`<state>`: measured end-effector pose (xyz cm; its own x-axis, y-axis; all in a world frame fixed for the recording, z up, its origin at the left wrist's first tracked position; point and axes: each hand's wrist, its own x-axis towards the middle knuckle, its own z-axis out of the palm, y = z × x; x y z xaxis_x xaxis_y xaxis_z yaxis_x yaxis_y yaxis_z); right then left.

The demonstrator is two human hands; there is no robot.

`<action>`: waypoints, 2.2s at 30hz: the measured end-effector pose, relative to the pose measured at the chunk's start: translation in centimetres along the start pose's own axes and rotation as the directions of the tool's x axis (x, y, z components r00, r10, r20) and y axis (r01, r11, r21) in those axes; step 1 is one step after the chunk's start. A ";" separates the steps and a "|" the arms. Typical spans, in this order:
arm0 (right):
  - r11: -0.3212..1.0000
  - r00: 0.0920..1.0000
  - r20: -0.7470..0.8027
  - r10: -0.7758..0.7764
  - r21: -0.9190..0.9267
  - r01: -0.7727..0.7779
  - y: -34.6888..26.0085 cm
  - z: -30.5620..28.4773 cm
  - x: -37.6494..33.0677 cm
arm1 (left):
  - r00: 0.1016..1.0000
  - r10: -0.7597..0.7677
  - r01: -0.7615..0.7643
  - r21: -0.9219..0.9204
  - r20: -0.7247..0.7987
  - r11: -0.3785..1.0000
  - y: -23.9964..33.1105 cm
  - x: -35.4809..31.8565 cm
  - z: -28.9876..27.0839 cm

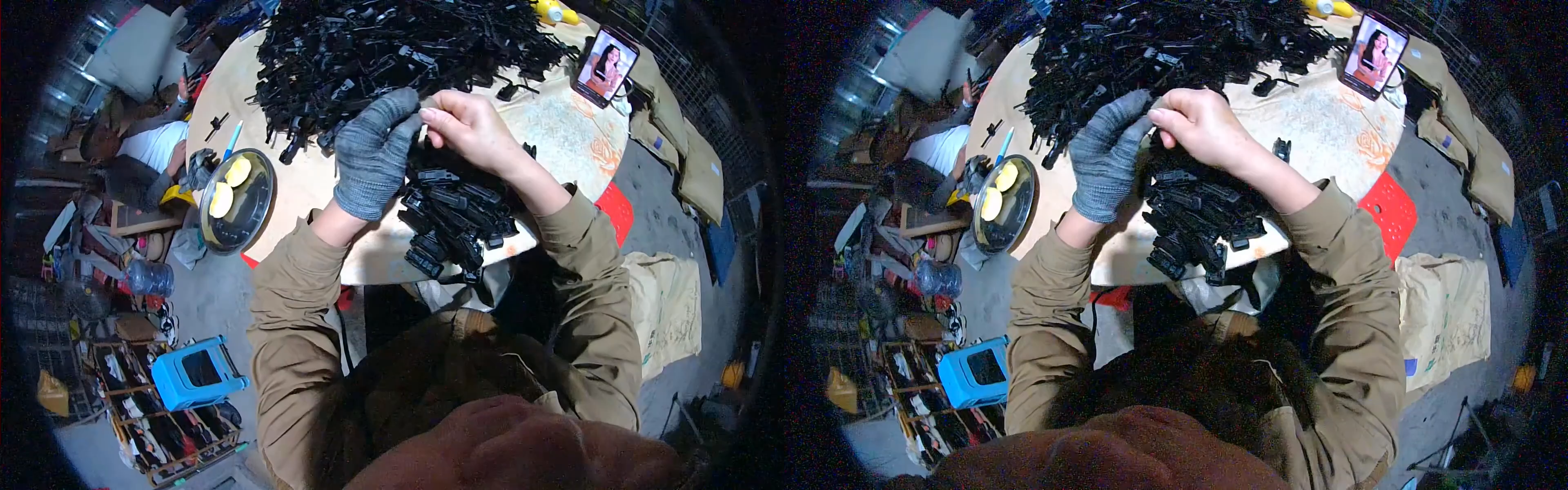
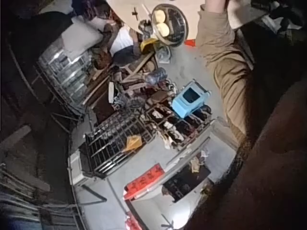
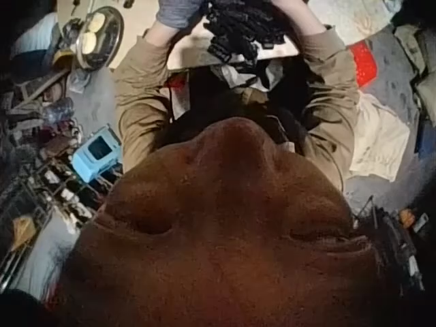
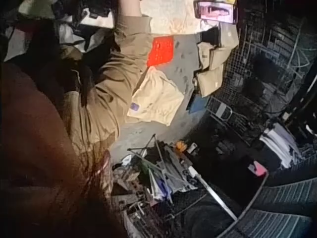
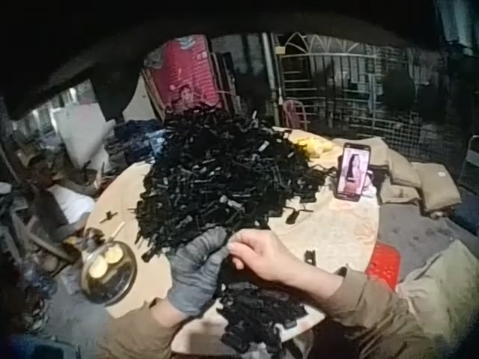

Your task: Packaging small black plastic components into a bag on a production floor.

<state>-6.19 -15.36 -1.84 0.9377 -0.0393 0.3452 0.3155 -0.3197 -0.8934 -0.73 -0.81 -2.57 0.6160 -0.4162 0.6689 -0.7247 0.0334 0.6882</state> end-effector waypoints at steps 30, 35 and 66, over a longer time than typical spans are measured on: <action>0.965 0.997 0.062 0.040 0.258 -0.055 -0.1 -1.0 0.2 | 0.908 -0.317 0.414 -0.461 0.275 0.785 0.2 0.7 -0.3; 0.973 0.991 0.124 0.053 0.219 -0.079 0.0 -1.3 0.2 | 0.914 -0.326 0.406 -0.488 0.243 0.773 0.7 0.8 -0.6; 0.994 0.985 -0.137 -0.104 0.015 0.107 -0.4 -2.5 -0.7 | 0.998 0.002 0.008 -0.140 0.068 0.990 -1.4 0.6 1.0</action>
<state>-7.37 -17.57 -1.04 0.8712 -0.1348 0.4721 0.4160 -0.3078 -0.8557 0.34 -2.06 -3.45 0.5919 -0.4773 0.6495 -0.6696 0.1573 0.7258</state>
